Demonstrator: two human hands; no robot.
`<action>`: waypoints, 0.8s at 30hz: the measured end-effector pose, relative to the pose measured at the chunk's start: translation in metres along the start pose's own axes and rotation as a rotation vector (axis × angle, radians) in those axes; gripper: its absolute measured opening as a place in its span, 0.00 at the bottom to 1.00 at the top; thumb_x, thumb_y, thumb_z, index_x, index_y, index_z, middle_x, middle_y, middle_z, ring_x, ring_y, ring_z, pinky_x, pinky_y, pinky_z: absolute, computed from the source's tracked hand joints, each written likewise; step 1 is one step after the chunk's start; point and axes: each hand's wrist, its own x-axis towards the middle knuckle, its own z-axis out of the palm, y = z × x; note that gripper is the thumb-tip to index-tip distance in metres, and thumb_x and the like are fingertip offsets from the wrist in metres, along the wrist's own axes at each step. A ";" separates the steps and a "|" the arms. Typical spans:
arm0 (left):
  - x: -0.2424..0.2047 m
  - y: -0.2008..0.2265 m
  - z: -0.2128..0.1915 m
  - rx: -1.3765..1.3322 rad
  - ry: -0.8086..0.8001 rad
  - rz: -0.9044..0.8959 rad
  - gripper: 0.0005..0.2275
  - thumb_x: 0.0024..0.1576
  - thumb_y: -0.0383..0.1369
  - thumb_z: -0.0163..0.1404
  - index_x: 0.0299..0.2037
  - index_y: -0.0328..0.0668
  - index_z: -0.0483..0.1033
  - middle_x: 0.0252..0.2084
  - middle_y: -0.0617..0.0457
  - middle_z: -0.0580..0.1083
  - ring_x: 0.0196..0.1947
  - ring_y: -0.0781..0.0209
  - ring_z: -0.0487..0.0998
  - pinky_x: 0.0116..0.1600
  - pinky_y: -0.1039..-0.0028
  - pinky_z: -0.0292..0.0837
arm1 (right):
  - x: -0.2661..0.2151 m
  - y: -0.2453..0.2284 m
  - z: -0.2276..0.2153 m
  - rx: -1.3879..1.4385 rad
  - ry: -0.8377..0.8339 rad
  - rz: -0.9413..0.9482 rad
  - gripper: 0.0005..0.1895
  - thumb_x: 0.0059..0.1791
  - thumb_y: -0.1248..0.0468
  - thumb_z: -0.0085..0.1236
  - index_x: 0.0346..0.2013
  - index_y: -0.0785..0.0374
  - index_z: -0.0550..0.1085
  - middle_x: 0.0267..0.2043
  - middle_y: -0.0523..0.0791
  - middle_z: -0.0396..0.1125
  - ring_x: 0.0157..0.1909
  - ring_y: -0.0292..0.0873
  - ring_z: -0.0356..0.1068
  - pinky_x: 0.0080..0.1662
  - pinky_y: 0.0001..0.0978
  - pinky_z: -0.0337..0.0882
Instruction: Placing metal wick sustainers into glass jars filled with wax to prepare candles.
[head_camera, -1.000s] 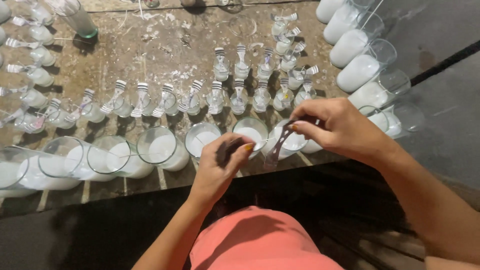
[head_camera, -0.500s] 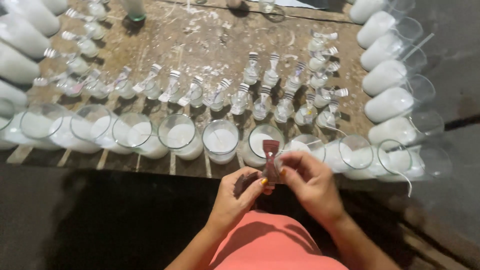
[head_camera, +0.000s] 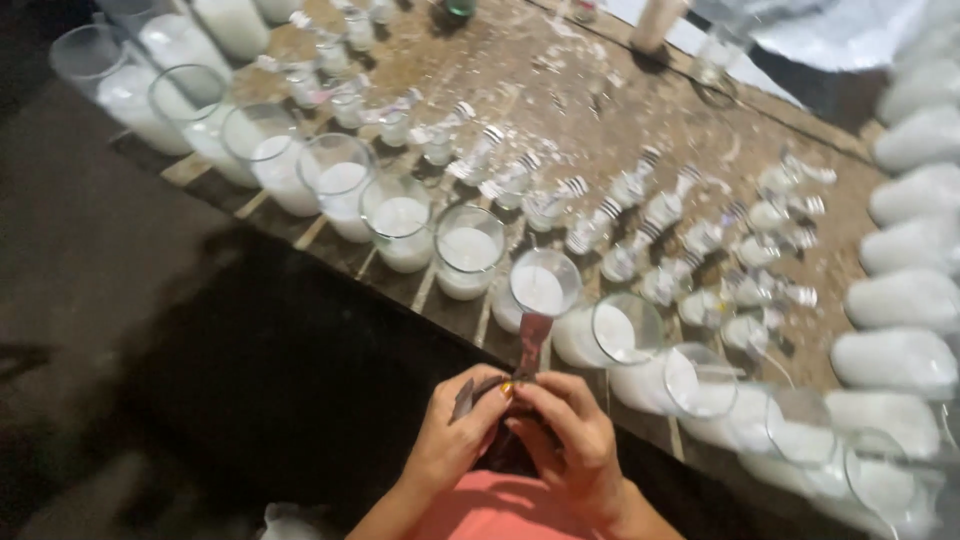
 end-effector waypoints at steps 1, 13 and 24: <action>-0.004 0.001 -0.003 0.006 0.012 -0.031 0.06 0.58 0.31 0.54 0.32 0.37 0.80 0.15 0.55 0.67 0.12 0.71 0.62 0.18 0.78 0.56 | 0.004 0.000 0.003 0.020 -0.008 -0.029 0.16 0.52 0.64 0.59 0.53 0.67 0.74 0.50 0.55 0.67 0.48 0.48 0.75 0.49 0.32 0.79; -0.017 0.018 -0.106 -0.166 0.106 -0.058 0.05 0.61 0.29 0.53 0.33 0.38 0.76 0.13 0.57 0.62 0.11 0.73 0.59 0.17 0.79 0.50 | 0.059 -0.035 0.096 0.267 -0.044 -0.052 0.15 0.52 0.64 0.57 0.53 0.66 0.73 0.53 0.57 0.69 0.52 0.50 0.75 0.53 0.34 0.78; -0.042 0.038 -0.251 -0.181 0.482 0.055 0.07 0.59 0.29 0.51 0.33 0.30 0.75 0.23 0.45 0.74 0.10 0.70 0.60 0.14 0.79 0.50 | 0.162 -0.046 0.097 0.869 0.015 0.033 0.09 0.57 0.59 0.51 0.43 0.60 0.74 0.39 0.47 0.69 0.44 0.51 0.70 0.51 0.46 0.73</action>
